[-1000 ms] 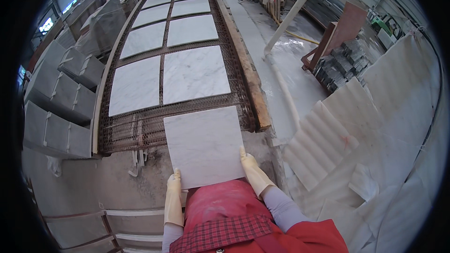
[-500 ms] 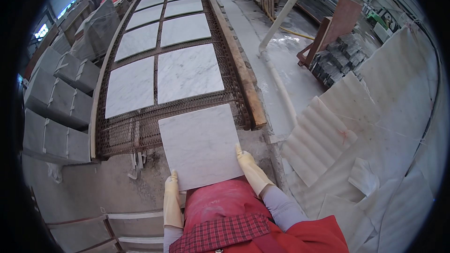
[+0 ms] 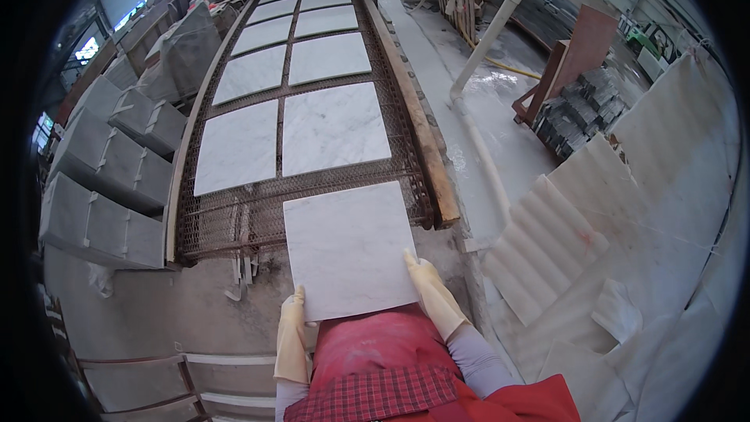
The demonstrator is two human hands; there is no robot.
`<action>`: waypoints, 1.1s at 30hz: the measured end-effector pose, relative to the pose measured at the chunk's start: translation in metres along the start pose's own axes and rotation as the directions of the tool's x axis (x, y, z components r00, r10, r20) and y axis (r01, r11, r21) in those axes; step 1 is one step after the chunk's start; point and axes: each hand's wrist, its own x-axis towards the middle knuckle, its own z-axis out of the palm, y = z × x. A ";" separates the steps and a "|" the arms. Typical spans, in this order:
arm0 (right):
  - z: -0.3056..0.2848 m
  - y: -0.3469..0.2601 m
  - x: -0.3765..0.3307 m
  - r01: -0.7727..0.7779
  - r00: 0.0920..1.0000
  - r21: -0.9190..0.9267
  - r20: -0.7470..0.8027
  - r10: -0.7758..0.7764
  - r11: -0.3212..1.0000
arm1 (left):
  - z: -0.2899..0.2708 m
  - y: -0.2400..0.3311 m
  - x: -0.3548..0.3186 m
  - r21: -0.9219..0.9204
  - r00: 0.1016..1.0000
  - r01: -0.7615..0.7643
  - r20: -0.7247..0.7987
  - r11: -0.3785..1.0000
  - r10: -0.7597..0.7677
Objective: The person repeatedly picks up white square tiles from a stack and places them one by one onto a moving conveyor belt. The tiles are arranged in a grid pattern on the belt as it advances.
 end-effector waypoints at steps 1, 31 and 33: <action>-0.001 -0.003 -0.006 0.009 1.000 0.013 0.004 -0.009 1.000 | -0.001 -0.001 0.000 0.001 1.000 0.006 0.001 1.000 -0.006; -0.013 0.013 -0.041 -0.036 0.983 0.355 0.182 -0.032 0.934 | -0.010 0.000 0.010 -0.231 0.992 0.017 0.128 0.973 0.013; -0.013 0.008 -0.043 -0.033 0.986 0.356 0.165 -0.029 0.934 | -0.010 0.005 0.007 -0.230 0.992 0.016 0.128 0.973 0.014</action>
